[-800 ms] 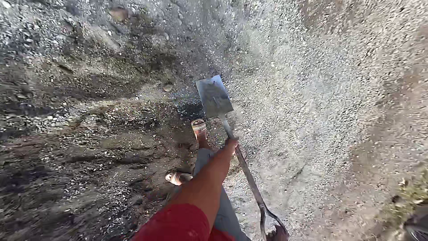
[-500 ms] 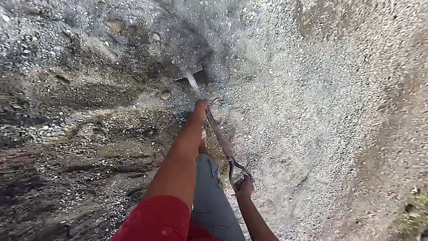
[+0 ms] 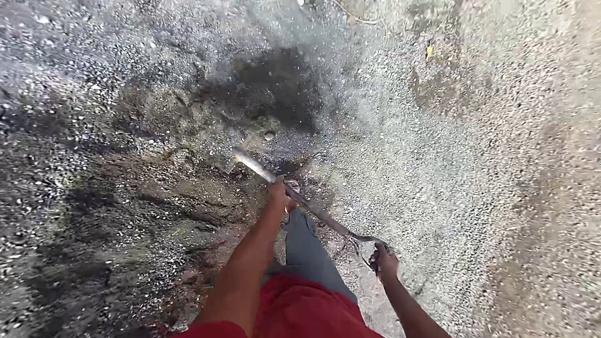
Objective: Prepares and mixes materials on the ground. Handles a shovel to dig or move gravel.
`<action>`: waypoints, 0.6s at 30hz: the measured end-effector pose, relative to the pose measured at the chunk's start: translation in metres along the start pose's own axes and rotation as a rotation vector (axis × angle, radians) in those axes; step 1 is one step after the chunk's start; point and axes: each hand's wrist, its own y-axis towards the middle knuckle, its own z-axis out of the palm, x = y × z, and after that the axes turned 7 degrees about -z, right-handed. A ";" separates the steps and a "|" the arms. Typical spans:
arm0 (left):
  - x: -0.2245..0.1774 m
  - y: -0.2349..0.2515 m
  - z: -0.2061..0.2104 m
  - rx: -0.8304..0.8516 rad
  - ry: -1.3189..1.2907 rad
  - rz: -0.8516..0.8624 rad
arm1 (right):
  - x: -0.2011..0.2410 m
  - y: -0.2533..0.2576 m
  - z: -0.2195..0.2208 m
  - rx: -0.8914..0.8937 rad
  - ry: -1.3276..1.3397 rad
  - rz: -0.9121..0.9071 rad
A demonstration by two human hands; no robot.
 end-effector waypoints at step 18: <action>0.070 -0.143 -0.483 -0.280 -1.005 -0.058 | 0.031 -0.226 0.119 0.672 -0.781 -0.580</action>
